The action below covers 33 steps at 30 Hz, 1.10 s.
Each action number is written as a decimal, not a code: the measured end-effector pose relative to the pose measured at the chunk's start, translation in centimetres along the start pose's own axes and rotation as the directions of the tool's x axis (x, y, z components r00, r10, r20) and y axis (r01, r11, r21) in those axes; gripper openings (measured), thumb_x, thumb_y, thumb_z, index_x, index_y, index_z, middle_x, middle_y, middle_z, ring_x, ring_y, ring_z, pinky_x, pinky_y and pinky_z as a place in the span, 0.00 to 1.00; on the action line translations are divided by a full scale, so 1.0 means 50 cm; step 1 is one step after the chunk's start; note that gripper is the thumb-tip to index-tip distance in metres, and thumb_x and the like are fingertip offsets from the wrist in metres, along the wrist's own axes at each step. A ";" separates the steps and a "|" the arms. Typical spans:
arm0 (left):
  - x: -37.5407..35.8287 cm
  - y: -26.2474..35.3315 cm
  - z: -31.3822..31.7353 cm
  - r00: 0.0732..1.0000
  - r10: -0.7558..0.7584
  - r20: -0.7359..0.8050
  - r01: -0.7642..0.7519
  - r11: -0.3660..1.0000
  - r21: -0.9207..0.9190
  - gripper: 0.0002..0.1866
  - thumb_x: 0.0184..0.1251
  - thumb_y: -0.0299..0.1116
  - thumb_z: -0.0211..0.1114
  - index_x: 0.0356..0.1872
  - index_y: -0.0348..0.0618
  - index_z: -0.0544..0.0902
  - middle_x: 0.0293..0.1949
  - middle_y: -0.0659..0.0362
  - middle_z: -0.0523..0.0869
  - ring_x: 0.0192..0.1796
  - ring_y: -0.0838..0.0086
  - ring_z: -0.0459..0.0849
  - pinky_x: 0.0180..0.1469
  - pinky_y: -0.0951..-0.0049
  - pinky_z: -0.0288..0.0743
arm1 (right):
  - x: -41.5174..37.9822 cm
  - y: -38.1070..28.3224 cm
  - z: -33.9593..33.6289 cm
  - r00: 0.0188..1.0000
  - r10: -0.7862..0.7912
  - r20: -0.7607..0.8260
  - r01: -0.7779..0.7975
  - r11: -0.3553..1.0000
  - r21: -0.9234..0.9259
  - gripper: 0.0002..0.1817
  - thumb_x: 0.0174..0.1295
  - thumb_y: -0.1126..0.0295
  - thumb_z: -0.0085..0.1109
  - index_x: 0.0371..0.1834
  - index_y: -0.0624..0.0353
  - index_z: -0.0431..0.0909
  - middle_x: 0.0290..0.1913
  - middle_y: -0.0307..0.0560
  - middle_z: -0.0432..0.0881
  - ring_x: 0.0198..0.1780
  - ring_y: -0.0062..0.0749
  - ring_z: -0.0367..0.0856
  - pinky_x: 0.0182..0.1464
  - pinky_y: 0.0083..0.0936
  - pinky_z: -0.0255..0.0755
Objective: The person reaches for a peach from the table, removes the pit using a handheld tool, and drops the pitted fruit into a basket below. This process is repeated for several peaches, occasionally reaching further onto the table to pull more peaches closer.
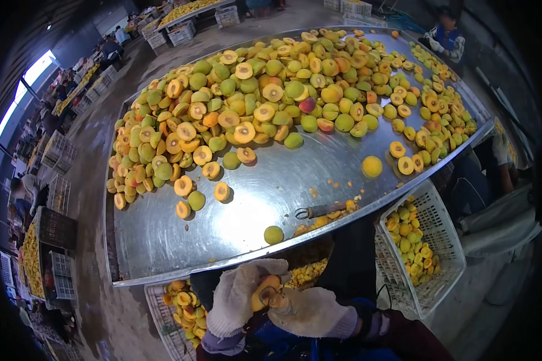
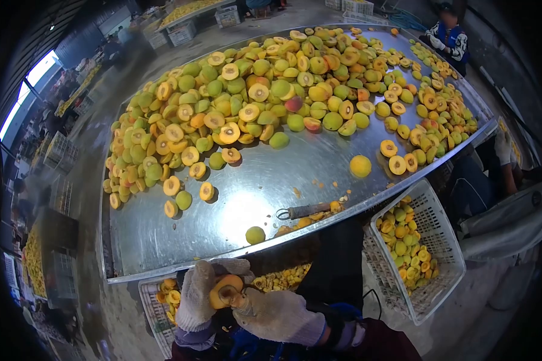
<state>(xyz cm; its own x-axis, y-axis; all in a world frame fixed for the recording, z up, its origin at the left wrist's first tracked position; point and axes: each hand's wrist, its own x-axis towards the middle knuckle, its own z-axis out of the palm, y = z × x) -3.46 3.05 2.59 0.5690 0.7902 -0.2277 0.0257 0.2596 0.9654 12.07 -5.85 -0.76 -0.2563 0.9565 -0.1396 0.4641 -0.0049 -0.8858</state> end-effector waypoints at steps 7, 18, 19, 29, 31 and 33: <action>0.020 -0.019 0.019 0.998 0.047 -0.041 -0.056 0.967 -0.250 0.33 0.74 0.56 0.51 0.52 0.27 0.75 0.49 0.38 0.82 0.50 0.54 0.84 0.52 0.62 0.81 | 0.009 -0.001 -0.015 0.995 -0.067 0.074 0.070 0.997 -0.033 0.26 0.64 0.46 0.54 0.51 0.58 0.73 0.39 0.54 0.82 0.44 0.45 0.84 0.44 0.36 0.79; 0.018 -0.076 0.033 0.938 0.246 -0.244 -0.338 0.804 -0.489 0.27 0.73 0.51 0.55 0.56 0.35 0.69 0.62 0.37 0.72 0.55 0.52 0.81 0.52 0.60 0.81 | 0.020 0.020 0.003 0.998 -0.038 -0.054 0.033 0.996 -0.084 0.17 0.64 0.54 0.57 0.46 0.53 0.76 0.37 0.51 0.79 0.33 0.43 0.83 0.32 0.35 0.79; 0.017 -0.074 0.037 0.940 0.243 -0.240 -0.333 0.806 -0.490 0.27 0.73 0.51 0.55 0.56 0.35 0.69 0.62 0.37 0.72 0.55 0.52 0.81 0.52 0.60 0.81 | 0.017 0.031 0.012 0.907 -0.381 -0.178 0.308 0.890 -0.335 0.13 0.63 0.57 0.59 0.43 0.52 0.78 0.35 0.49 0.78 0.29 0.40 0.82 0.27 0.33 0.78; 0.011 -0.057 0.071 0.854 0.334 -0.399 -0.437 0.876 -0.202 0.23 0.78 0.46 0.50 0.57 0.35 0.68 0.61 0.38 0.73 0.53 0.55 0.82 0.50 0.62 0.81 | 0.018 0.026 0.028 0.937 -0.230 -0.262 0.126 0.925 -0.359 0.07 0.61 0.62 0.60 0.40 0.48 0.79 0.33 0.46 0.74 0.23 0.34 0.79 0.20 0.29 0.75; 0.007 -0.056 0.072 0.848 0.365 -0.385 -0.451 0.878 -0.160 0.24 0.77 0.47 0.51 0.59 0.35 0.68 0.61 0.39 0.73 0.53 0.56 0.82 0.50 0.63 0.81 | 0.020 0.027 0.026 0.886 -0.382 -0.262 0.312 0.910 -0.272 0.08 0.61 0.60 0.60 0.38 0.50 0.79 0.28 0.44 0.74 0.24 0.32 0.80 0.19 0.30 0.75; 0.004 -0.050 0.072 0.858 0.386 -0.339 -0.437 0.896 -0.085 0.26 0.76 0.49 0.52 0.61 0.35 0.69 0.61 0.40 0.73 0.53 0.57 0.82 0.52 0.62 0.80 | 0.024 0.037 0.022 0.838 -0.482 -0.256 0.388 0.856 -0.342 0.08 0.62 0.60 0.59 0.38 0.50 0.78 0.25 0.44 0.74 0.25 0.31 0.80 0.19 0.28 0.74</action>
<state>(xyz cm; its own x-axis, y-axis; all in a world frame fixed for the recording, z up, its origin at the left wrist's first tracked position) -0.46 0.57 0.59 0.2196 0.9663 0.1343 -0.2954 -0.0654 0.9531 11.68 -5.05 -3.06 -0.2211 0.8785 0.4234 0.5882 0.4664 -0.6606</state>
